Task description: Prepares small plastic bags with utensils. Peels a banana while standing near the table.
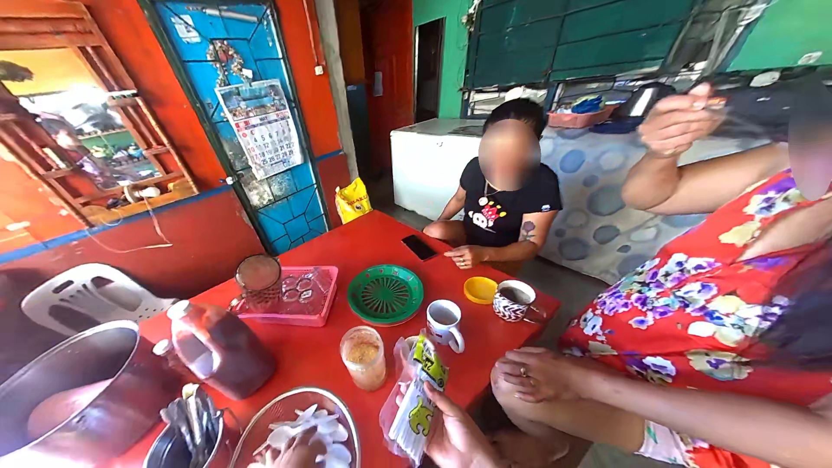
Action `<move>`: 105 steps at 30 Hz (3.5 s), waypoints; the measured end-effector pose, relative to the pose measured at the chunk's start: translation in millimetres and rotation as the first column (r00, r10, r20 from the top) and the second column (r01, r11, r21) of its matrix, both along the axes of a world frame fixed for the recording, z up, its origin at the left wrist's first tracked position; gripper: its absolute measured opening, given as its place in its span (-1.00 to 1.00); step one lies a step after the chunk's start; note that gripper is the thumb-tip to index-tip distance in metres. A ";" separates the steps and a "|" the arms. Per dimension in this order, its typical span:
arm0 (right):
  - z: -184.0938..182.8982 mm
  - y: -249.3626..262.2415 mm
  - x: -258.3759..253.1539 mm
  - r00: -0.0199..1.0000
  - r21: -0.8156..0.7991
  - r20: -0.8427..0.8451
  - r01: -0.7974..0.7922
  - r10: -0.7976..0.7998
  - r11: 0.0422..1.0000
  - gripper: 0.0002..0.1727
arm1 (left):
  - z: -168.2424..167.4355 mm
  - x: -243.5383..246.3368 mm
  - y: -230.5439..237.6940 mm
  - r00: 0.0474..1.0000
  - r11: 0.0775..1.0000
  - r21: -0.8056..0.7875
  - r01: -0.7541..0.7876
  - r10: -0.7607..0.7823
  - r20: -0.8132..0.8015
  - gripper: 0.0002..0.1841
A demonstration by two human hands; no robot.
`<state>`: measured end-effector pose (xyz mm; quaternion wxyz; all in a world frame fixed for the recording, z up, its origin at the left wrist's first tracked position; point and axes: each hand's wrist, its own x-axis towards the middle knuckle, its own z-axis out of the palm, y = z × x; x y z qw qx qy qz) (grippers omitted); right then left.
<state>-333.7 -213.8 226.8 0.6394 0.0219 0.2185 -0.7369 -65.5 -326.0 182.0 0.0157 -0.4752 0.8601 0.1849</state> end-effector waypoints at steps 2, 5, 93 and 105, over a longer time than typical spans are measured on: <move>2.0 0.5 -1.4 0.999 0.035 -0.048 -0.007 0.009 0.999 -0.63 | 12.0 -0.6 -3.4 0.995 0.997 0.050 -0.057 0.061 -0.081 -0.74; -0.4 -0.9 -3.7 0.997 0.032 -0.079 -0.020 0.022 0.999 -0.59 | 22.2 0.4 -10.8 0.950 0.980 0.138 -0.145 0.176 -0.257 -0.67; -14.0 3.8 5.1 0.974 -0.106 -0.173 -0.165 0.146 0.980 -0.51 | 53.5 92.8 -23.3 0.823 0.843 0.478 -0.248 0.443 -0.354 -0.78; -14.6 -2.2 12.1 0.970 -0.100 -0.160 -0.202 0.184 0.974 -0.53 | 67.6 92.2 -26.2 0.947 0.957 0.261 -0.124 0.036 0.318 -0.76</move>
